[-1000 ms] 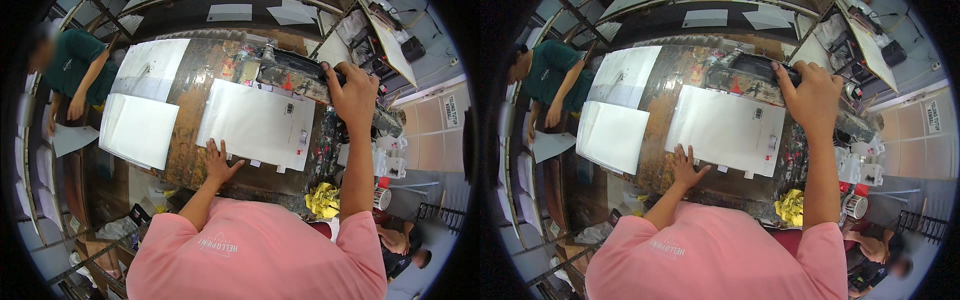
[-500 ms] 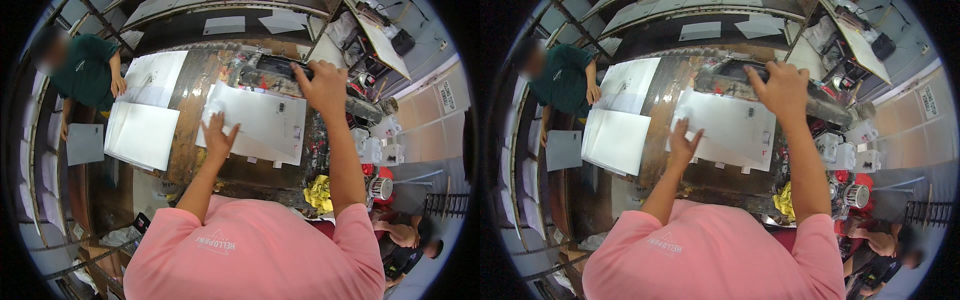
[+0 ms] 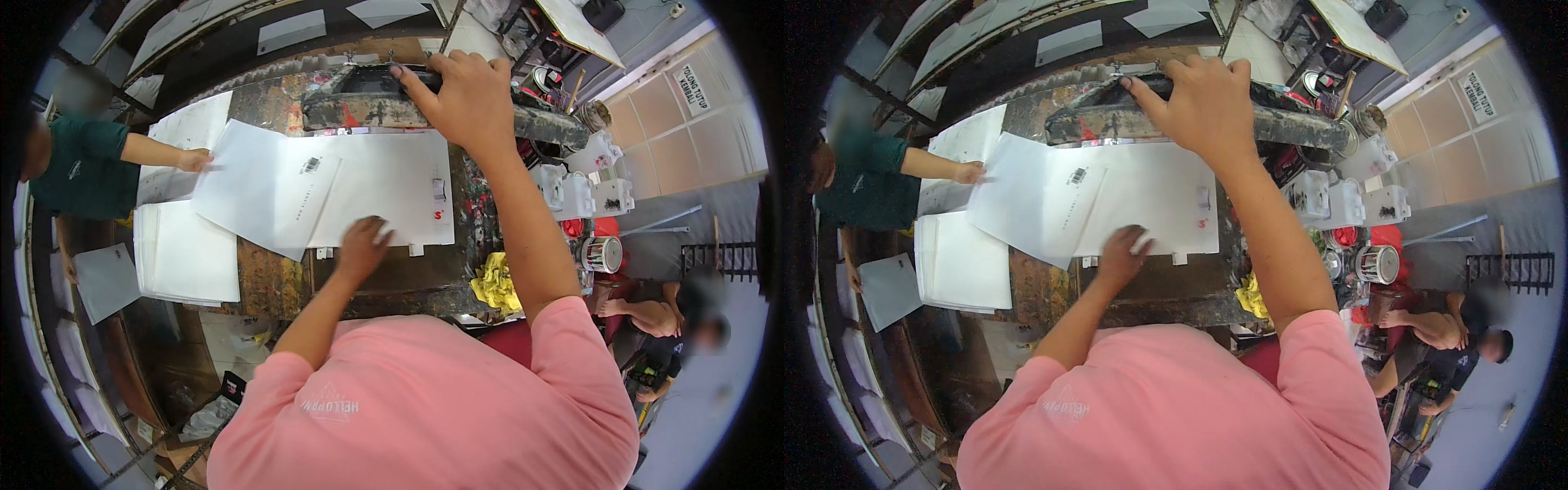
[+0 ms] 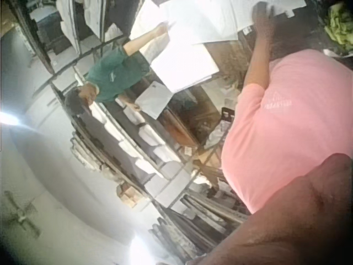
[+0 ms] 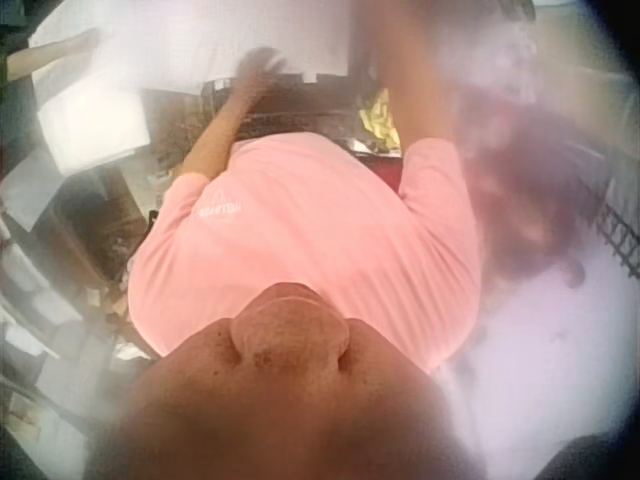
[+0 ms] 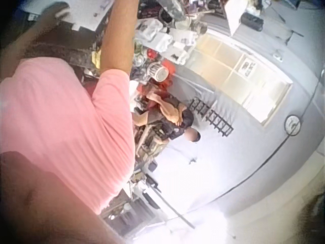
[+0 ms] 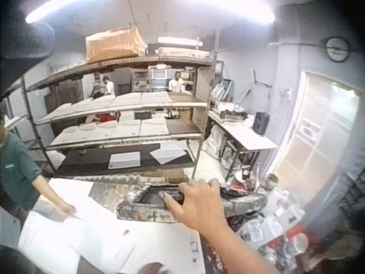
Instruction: The person repeatedly places white paper sheets under a screen-printing frame, uses a squeegee to pull ink across the screen, then lifts the frame and removes the printed sheet. This cycle continues throughout the clip, producing a stack of printed sheets.
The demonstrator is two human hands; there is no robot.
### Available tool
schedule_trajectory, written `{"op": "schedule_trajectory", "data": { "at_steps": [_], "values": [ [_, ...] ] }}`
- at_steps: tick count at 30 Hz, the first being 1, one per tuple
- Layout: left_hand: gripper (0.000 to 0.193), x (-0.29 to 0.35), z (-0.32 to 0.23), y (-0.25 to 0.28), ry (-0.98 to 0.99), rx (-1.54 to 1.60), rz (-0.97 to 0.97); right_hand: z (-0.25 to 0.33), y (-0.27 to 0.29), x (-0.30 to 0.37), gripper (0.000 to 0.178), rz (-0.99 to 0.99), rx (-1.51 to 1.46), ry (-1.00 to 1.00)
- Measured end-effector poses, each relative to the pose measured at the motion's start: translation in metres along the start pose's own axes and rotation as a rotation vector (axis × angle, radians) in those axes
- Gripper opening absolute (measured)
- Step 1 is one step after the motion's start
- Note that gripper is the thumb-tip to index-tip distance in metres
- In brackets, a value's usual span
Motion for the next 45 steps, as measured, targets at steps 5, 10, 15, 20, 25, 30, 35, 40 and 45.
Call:
{"op": "schedule_trajectory", "data": {
  "at_steps": [5,10,15,20,25,30,35,40,45],
  "values": [
    [0.033,-0.034,-0.049,-0.079,0.046,-0.013,0.245,-0.004,-0.002,-0.008,0.054,-0.073,-0.055,0.026],
    [0.033,-0.053,-0.05,-0.107,0.07,-0.216,0.368,-0.007,-0.006,-0.01,0.059,-0.059,-0.047,-0.004],
    [0.034,-0.06,-0.044,-0.108,0.096,-0.193,0.442,-0.01,-0.014,-0.004,0.064,-0.115,-0.1,0.011],
    [0.025,-0.066,-0.043,-0.076,0.156,0.015,0.263,-0.006,-0.008,0.003,0.065,-0.032,-0.054,-0.026],
    [0.017,-0.066,-0.046,-0.053,0.002,0.136,0.056,0.0,-0.005,0.008,0.063,-0.036,-0.042,-0.023],
    [0.054,-0.045,-0.041,-0.075,-0.072,-0.111,0.305,0.001,-0.004,0.0,0.065,0.005,-0.034,-0.028],
    [0.063,-0.005,-0.012,-0.052,-0.059,-0.312,0.207,-0.002,-0.005,0.003,0.064,0.02,-0.015,-0.018],
    [0.064,0.013,0.005,-0.058,-0.056,-0.394,0.231,-0.003,-0.006,-0.007,0.062,-0.015,-0.022,-0.002],
    [0.065,0.017,0.006,-0.064,-0.074,-0.373,0.199,-0.002,0.002,-0.013,0.055,0.017,-0.036,-0.024]
  ]
}}
Point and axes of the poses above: each hand's wrist, its own x-axis away from the middle knuckle, its own y-axis out of the back of the hand, z = x × y, the point moved 2 cm from there along -x, towards the middle knuckle, and after that the axes turned 8 degrees about -x, right-handed, at the moved point
